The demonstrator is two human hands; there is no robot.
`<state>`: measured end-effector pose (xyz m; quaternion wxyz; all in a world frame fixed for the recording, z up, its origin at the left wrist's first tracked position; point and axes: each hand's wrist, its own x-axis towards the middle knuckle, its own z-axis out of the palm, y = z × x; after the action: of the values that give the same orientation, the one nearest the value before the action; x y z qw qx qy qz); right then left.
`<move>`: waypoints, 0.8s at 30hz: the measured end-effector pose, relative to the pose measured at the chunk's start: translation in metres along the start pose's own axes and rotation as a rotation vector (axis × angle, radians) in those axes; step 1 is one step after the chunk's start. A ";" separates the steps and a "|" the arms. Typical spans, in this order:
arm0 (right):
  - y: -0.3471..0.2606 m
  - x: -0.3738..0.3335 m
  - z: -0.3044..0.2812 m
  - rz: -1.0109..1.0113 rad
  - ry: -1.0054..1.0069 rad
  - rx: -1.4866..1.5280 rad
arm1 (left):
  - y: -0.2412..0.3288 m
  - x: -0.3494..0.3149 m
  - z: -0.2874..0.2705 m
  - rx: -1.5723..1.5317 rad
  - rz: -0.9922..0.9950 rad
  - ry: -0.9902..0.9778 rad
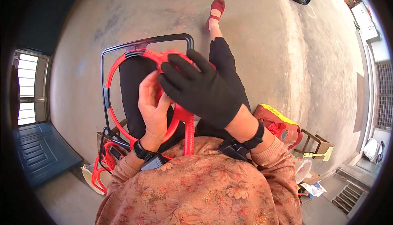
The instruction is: The person is wrapping a red cord around the handle of a metal frame.
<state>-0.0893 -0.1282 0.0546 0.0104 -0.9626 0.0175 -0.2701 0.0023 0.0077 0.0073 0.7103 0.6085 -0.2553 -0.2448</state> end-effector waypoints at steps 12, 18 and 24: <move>0.001 -0.036 0.032 0.751 -0.311 1.357 | -0.016 -0.001 -0.018 -0.317 -0.480 -0.029; 0.017 -0.056 0.040 0.825 -0.319 0.936 | -0.015 0.002 -0.020 -0.504 -0.621 -0.087; 0.035 -0.099 0.039 1.163 0.263 1.561 | 0.006 0.006 -0.010 -0.773 -0.745 -0.190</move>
<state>-0.1544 -0.1585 -0.0308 0.7731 -0.4888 0.3065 -0.2635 0.0134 0.0122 0.0120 0.7212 0.3274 0.0232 -0.6100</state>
